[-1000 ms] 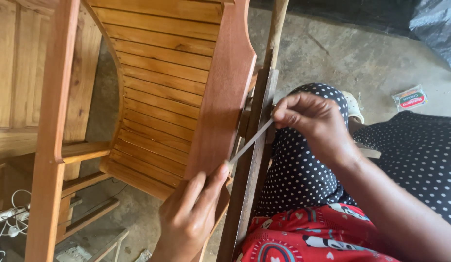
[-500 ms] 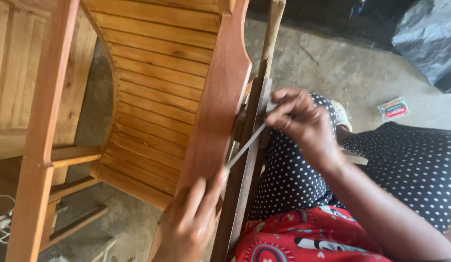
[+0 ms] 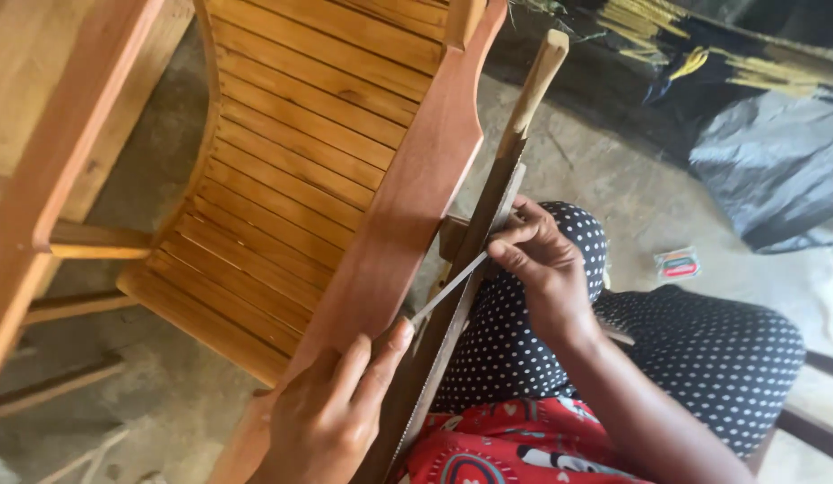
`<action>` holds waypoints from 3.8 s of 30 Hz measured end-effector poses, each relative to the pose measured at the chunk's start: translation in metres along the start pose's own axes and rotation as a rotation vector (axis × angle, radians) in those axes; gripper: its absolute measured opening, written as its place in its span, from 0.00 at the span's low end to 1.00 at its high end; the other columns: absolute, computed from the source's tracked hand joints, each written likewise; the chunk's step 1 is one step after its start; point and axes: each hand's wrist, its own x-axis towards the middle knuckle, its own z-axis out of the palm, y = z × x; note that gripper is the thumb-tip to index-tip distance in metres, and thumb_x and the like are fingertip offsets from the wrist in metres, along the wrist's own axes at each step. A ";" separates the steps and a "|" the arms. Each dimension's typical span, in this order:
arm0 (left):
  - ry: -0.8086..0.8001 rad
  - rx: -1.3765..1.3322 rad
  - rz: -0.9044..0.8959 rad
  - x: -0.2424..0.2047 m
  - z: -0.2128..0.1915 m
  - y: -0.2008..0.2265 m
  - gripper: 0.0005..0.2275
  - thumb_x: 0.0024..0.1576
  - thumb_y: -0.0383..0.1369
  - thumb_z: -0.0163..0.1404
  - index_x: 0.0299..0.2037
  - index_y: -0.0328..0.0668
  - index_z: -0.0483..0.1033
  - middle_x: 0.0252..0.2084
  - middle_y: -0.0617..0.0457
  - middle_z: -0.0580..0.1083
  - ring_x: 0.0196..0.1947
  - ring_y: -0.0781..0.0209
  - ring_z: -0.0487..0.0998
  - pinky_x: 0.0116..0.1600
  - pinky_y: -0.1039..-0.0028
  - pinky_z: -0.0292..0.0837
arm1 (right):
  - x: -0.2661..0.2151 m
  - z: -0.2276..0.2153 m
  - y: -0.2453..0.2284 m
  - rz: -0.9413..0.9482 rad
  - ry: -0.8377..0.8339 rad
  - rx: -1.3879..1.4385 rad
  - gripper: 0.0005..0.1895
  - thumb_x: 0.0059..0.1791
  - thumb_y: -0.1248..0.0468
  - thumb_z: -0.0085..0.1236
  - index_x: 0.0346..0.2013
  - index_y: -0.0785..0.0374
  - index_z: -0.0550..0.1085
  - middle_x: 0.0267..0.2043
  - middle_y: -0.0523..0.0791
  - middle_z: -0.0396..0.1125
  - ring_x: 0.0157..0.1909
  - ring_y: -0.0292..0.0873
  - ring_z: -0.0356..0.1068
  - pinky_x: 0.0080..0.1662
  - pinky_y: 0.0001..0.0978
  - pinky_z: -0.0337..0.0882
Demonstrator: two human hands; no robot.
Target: Using a metal file to smooth the edges of a wooden chair component.
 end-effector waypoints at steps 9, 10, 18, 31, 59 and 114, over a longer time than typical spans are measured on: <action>0.036 0.011 0.054 0.052 0.026 0.013 0.21 0.54 0.28 0.53 0.59 0.30 0.74 0.40 0.47 0.72 0.28 0.60 0.73 0.30 0.73 0.73 | 0.048 -0.056 0.009 -0.061 0.055 0.075 0.02 0.50 0.71 0.62 0.35 0.62 0.78 0.65 0.47 0.64 0.63 0.46 0.69 0.66 0.43 0.66; 0.054 0.011 0.040 0.044 0.015 0.014 0.21 0.54 0.28 0.53 0.59 0.30 0.74 0.40 0.47 0.72 0.28 0.60 0.73 0.30 0.73 0.73 | 0.039 -0.051 0.010 -0.065 0.037 0.061 0.02 0.50 0.71 0.62 0.35 0.62 0.78 0.65 0.47 0.64 0.63 0.46 0.69 0.66 0.43 0.66; 0.066 0.024 -0.001 0.021 0.007 0.021 0.21 0.51 0.30 0.52 0.55 0.27 0.74 0.35 0.45 0.72 0.25 0.61 0.75 0.24 0.76 0.73 | 0.027 -0.028 0.008 -0.053 -0.027 0.025 0.03 0.51 0.73 0.60 0.34 0.63 0.78 0.60 0.49 0.70 0.64 0.46 0.69 0.68 0.43 0.65; 0.116 0.062 -0.027 0.021 0.008 0.025 0.23 0.48 0.31 0.52 0.55 0.31 0.74 0.30 0.50 0.70 0.22 0.62 0.75 0.23 0.76 0.73 | 0.029 -0.040 0.014 -0.028 -0.045 0.020 0.03 0.51 0.73 0.60 0.33 0.64 0.78 0.62 0.51 0.68 0.64 0.47 0.68 0.68 0.43 0.63; 0.121 -0.007 -0.027 0.016 0.016 0.021 0.21 0.51 0.29 0.54 0.55 0.30 0.74 0.29 0.53 0.68 0.24 0.61 0.75 0.22 0.75 0.73 | 0.026 -0.028 0.000 0.000 -0.044 0.002 0.02 0.52 0.70 0.58 0.36 0.65 0.78 0.64 0.53 0.69 0.62 0.49 0.69 0.67 0.47 0.64; 0.039 -0.394 -0.035 0.051 0.038 -0.018 0.20 0.52 0.24 0.56 0.56 0.49 0.81 0.30 0.55 0.71 0.23 0.58 0.74 0.29 0.68 0.72 | 0.034 -0.063 -0.009 -0.040 0.111 0.018 0.01 0.50 0.71 0.62 0.34 0.67 0.79 0.67 0.49 0.64 0.64 0.50 0.69 0.61 0.39 0.69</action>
